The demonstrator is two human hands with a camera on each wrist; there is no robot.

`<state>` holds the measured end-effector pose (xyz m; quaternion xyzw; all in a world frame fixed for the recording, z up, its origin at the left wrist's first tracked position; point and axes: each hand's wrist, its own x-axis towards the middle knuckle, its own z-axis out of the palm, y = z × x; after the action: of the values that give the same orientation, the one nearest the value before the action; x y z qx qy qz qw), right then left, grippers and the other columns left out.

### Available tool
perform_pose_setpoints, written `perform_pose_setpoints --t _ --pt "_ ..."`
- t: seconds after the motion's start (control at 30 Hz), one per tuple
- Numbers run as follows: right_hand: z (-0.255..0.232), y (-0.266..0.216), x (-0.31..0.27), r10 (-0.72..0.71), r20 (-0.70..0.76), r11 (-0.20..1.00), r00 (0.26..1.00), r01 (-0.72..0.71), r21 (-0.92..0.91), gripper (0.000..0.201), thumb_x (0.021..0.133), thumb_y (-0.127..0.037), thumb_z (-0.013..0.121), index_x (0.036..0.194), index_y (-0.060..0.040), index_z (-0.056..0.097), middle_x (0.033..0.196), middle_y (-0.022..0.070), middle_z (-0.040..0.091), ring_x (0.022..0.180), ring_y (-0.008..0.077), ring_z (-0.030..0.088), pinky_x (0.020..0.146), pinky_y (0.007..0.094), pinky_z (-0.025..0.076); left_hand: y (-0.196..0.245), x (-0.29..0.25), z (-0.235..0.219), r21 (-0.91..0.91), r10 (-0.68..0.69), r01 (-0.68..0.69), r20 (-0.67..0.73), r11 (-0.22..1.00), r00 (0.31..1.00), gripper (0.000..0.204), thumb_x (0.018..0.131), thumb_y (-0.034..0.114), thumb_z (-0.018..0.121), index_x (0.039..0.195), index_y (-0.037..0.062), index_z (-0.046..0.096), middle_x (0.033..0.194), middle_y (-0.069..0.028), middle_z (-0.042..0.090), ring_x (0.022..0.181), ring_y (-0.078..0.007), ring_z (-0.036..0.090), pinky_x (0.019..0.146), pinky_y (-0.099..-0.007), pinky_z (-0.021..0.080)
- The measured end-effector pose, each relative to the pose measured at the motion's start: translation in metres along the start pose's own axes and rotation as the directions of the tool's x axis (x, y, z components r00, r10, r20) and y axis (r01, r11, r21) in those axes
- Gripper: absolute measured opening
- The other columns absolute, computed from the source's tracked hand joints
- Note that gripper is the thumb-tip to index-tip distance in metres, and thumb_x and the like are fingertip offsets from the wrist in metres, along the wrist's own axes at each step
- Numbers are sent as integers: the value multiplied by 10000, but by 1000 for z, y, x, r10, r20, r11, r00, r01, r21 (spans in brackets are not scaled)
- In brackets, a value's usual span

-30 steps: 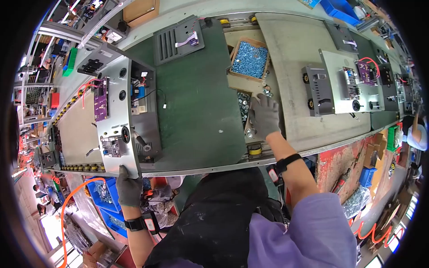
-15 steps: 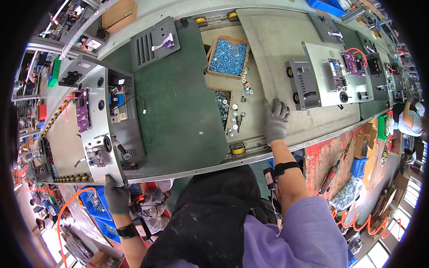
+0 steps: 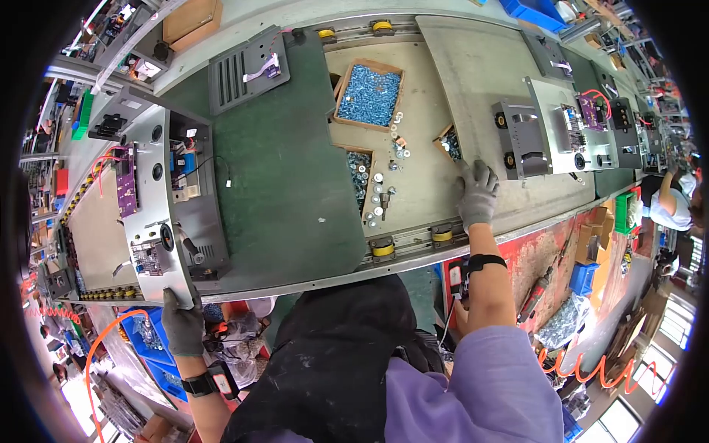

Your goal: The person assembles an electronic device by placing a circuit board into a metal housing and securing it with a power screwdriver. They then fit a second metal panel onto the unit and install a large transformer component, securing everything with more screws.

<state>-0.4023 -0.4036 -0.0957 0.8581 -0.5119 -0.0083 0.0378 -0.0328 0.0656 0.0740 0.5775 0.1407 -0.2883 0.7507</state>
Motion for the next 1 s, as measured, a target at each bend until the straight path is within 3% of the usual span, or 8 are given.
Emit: perform_pose_setpoints --t 0.27,0.33,0.37,0.47,0.5,0.73,0.87,1.0 --pt "-22 -5 42 67 19 994 998 -68 87 272 876 -267 567 1145 -222 575 1303 68 435 1205 319 413 998 463 344 0 -5 20 -36 11 -13 -78 999 997 372 986 309 475 1206 10 501 1130 -102 592 989 -207 604 831 -330 540" --pt "-13 -10 65 -43 56 994 998 49 -97 231 846 -257 599 1062 -176 599 1293 78 431 1202 310 414 1000 465 345 1 -3 11 4 -20 20 -18 1000 1000 367 979 319 487 1189 19 508 1105 -99 598 964 -210 611 814 -329 544" --pt "-16 -15 74 -15 146 972 989 48 -229 268 831 -253 617 1086 -172 610 1369 100 381 1274 309 369 1047 469 313 2 -3 6 46 -53 51 42 998 998 363 972 329 498 1172 27 516 1079 -97 605 939 -213 617 796 -328 548" --pt "-3 -15 102 9 317 945 948 95 -312 381 794 -274 653 1150 -144 610 1547 130 157 1410 333 189 1124 484 215 0 -6 21 87 -20 35 -174 996 985 355 967 348 497 1140 38 519 1032 -97 615 908 -217 624 755 -335 551" --pt "16 -6 98 -77 168 953 983 123 -278 354 781 -274 666 1101 -125 639 1557 133 136 1414 345 174 1126 492 204 -4 -1 10 92 6 7 -144 996 990 359 962 353 504 1142 43 519 1039 -96 613 909 -224 624 754 -343 547" --pt "-8 -13 89 -15 105 999 994 19 -40 173 818 -205 622 972 -136 662 1539 49 209 1386 309 232 1119 457 231 1 -7 17 -2 -49 49 -34 999 998 353 956 313 519 1187 47 507 1012 -115 635 876 -242 644 714 -378 564" --pt "-4 -17 84 -17 62 999 998 19 -33 155 822 -185 620 968 -148 656 1528 41 220 1369 312 250 1097 462 262 4 -15 22 52 -86 86 -10 995 996 379 950 337 530 1170 27 524 988 -126 643 856 -242 657 651 -331 574" --pt "-2 -26 88 17 101 985 995 0 -171 195 822 -176 623 1012 -151 656 1537 54 180 1382 323 220 1090 478 273 4 -38 28 142 -146 134 76 981 986 425 949 343 532 1189 -7 509 1058 -152 621 938 -251 639 766 -358 548"
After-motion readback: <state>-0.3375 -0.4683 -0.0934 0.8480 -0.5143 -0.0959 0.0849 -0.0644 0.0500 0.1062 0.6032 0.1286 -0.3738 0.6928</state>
